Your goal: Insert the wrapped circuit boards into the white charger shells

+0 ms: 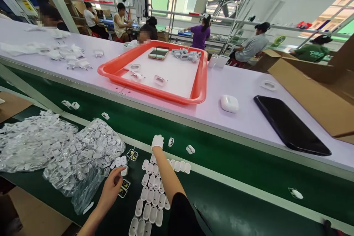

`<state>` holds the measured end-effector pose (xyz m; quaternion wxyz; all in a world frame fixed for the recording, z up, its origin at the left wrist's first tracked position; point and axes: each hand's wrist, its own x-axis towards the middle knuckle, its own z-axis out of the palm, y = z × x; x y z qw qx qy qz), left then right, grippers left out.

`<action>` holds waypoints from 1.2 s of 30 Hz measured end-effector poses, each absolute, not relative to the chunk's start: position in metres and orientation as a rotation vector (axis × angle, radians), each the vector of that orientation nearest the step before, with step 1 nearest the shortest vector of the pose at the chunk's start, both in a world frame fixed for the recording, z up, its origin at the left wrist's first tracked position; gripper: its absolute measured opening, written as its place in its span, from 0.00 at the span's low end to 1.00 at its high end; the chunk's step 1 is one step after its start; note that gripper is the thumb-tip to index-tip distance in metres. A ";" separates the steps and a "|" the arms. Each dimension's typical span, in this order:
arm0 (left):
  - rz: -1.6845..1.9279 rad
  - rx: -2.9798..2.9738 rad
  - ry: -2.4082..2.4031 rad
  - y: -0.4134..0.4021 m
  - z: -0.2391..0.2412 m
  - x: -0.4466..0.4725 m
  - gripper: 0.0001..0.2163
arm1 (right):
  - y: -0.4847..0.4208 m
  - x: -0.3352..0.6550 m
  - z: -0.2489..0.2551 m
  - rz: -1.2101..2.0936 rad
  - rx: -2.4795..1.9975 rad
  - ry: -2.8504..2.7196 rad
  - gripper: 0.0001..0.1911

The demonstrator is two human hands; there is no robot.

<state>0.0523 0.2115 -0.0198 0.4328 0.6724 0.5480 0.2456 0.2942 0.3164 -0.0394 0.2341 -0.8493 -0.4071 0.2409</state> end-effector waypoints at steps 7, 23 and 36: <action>0.291 2.171 1.384 0.196 -0.018 0.048 0.10 | 0.218 0.324 -0.042 0.714 -2.286 -0.882 0.14; 0.083 2.389 0.920 0.120 -0.041 0.201 0.06 | -0.091 0.209 -0.086 0.528 -1.948 -0.001 0.21; 0.394 2.167 0.654 0.105 0.001 0.186 0.02 | -0.042 0.266 -0.014 0.435 -1.605 -0.281 0.27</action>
